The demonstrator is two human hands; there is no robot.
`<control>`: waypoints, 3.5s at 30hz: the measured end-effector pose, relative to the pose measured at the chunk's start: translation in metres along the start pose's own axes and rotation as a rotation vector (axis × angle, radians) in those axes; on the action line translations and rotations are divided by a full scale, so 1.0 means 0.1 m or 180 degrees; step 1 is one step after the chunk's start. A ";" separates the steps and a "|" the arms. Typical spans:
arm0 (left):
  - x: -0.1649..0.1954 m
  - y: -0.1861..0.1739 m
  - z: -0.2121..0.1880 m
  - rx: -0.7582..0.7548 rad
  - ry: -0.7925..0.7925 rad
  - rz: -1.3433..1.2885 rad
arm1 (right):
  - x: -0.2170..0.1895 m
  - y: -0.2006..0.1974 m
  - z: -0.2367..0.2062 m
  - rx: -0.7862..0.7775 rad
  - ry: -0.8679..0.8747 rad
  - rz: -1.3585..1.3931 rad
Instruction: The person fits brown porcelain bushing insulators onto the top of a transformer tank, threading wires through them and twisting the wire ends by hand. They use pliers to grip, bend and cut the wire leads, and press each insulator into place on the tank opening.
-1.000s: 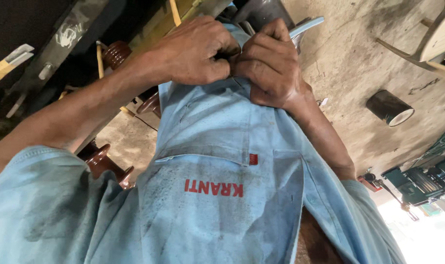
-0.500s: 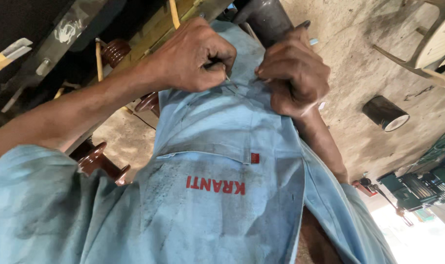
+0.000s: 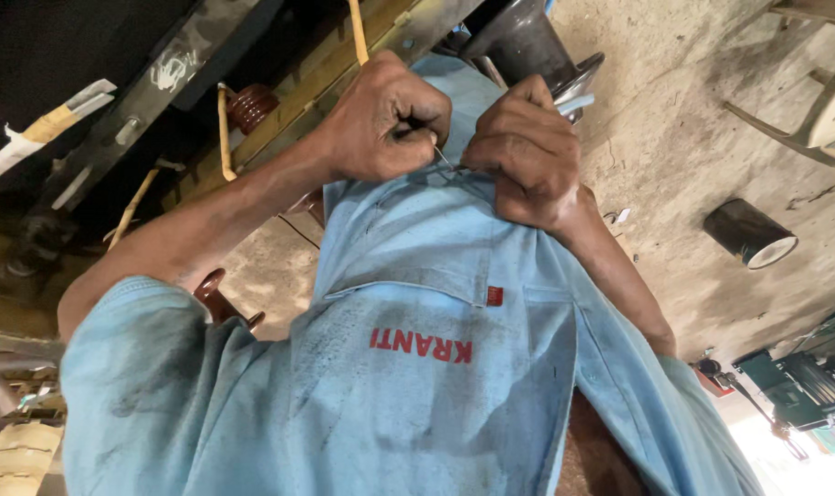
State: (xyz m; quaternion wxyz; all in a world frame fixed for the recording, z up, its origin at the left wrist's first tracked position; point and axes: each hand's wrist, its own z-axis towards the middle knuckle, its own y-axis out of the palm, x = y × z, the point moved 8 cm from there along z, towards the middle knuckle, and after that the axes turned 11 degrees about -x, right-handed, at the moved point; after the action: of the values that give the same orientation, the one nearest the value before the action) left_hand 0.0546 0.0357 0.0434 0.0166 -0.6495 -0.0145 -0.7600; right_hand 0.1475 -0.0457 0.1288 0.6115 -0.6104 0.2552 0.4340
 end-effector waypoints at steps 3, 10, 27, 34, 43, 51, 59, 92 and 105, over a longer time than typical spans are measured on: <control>-0.02 0.02 -0.01 -0.0004 0.0004 0.0026 | 0.07 -0.01 -0.05 0.0148 0.0241 0.0078; 0.05 -0.04 0.09 -0.0145 -0.0173 0.0118 | -0.03 0.00 -0.01 0.0001 -0.0187 -0.0445; 0.04 -0.05 -0.04 0.0090 0.0116 0.0006 | 0.03 0.05 0.04 -0.0165 -0.0009 0.0119; 0.11 -0.19 -0.06 0.0477 0.0037 -0.0306 | 0.20 -0.22 -0.32 0.0866 0.0671 0.0800; 0.22 -0.11 -0.01 0.0375 0.0218 0.0235 | 0.66 -0.01 -0.43 0.1151 0.1805 0.2136; 0.35 -0.45 0.43 0.1453 0.0314 0.1624 | 1.32 -0.19 -0.22 0.1714 0.2146 0.3311; 0.29 -0.47 0.58 0.1662 0.0019 0.1160 | 1.36 -0.05 0.02 0.1299 0.2092 0.4267; 0.07 -0.45 0.29 0.1720 -0.0557 0.0763 | 0.30 -1.65 -1.19 0.2774 0.0904 0.1515; -0.66 -1.36 -0.03 0.1837 -0.0453 -0.3161 | 0.73 -0.15 -0.24 0.1305 0.1768 0.3618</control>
State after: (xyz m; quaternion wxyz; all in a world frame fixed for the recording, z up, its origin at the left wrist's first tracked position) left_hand 0.0562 0.1718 -0.0225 -0.1667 -0.5835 -0.5253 -0.5965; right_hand 0.2012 -0.0516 0.0723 0.3027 -0.3413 0.7629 0.4581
